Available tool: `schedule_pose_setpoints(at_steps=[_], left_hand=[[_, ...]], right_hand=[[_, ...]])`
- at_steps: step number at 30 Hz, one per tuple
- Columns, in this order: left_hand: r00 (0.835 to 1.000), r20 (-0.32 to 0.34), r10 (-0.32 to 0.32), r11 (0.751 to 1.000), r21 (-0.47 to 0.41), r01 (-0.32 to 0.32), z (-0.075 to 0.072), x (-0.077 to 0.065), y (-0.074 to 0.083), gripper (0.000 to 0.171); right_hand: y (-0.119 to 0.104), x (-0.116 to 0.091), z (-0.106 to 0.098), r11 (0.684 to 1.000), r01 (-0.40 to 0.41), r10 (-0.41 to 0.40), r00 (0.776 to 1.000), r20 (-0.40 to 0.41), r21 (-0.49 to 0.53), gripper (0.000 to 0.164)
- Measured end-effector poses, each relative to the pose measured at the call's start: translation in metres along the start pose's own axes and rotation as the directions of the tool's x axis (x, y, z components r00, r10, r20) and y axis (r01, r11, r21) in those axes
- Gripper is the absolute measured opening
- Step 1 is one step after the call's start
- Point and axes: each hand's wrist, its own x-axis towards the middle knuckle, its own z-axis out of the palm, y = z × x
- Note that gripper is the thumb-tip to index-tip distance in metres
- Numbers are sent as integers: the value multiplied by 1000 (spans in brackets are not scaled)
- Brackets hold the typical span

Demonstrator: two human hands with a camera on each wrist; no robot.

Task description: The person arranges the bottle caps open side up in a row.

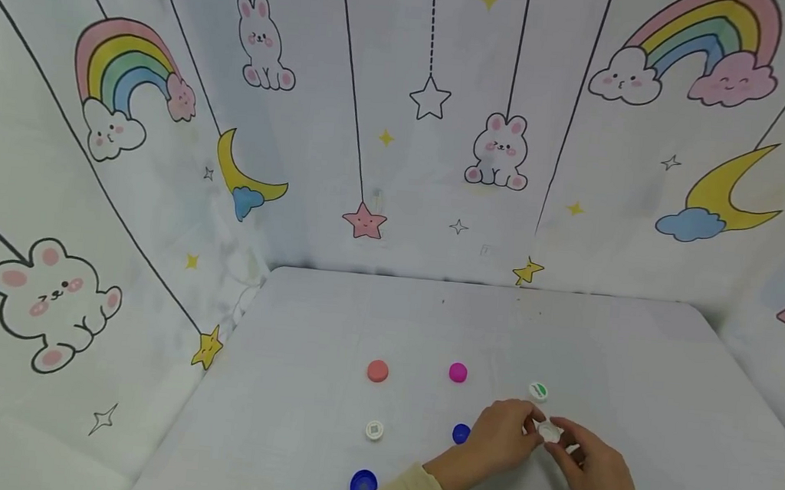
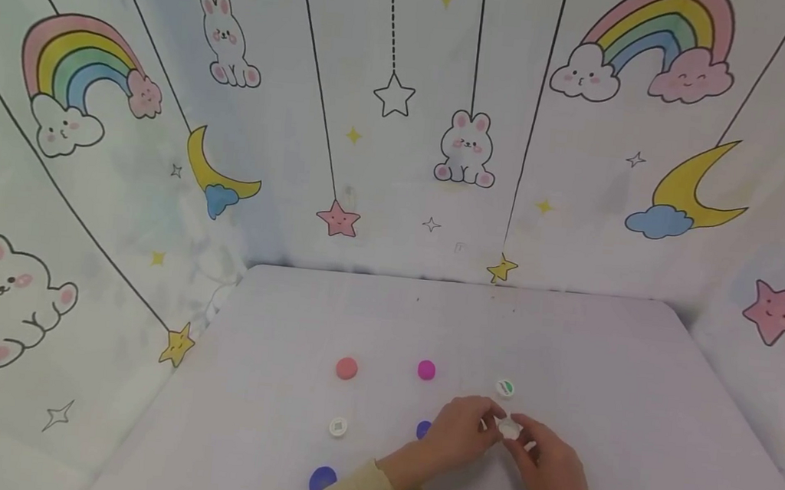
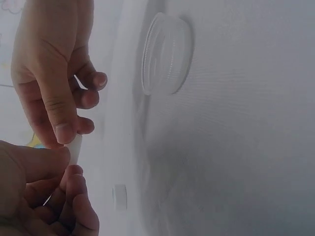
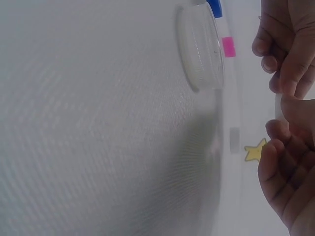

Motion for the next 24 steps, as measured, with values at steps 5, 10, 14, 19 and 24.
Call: schedule_pose_setpoints(at_steps=[5, 10, 14, 19, 24], left_hand=[[1000, 27, 3, 998, 67, -5, 3, -1, -2, 19], [999, 50, 1, 989, 146, -8, 10, -1, -6, 20], [996, 87, -2, 979, 204, -15, 15, 0, -9, 20], [993, 118, 3, 967, 253, -33, 18, -2, -9, 20], [993, 117, 9, 965, 259, -40, 19, -3, -8, 20]], right_hand=[[1, -1, 3, 999, -32, 33, 997, 67, -11, 39], [2, -1, 4, 995, -84, 91, 980, 175, -47, 37], [2, 1, 5, 982, -164, 183, 940, 289, -91, 36], [-1, 2, 5, 972, -213, 234, 908, 347, -99, 36], [0, 1, 5, 970, -215, 243, 903, 354, -117, 36]])
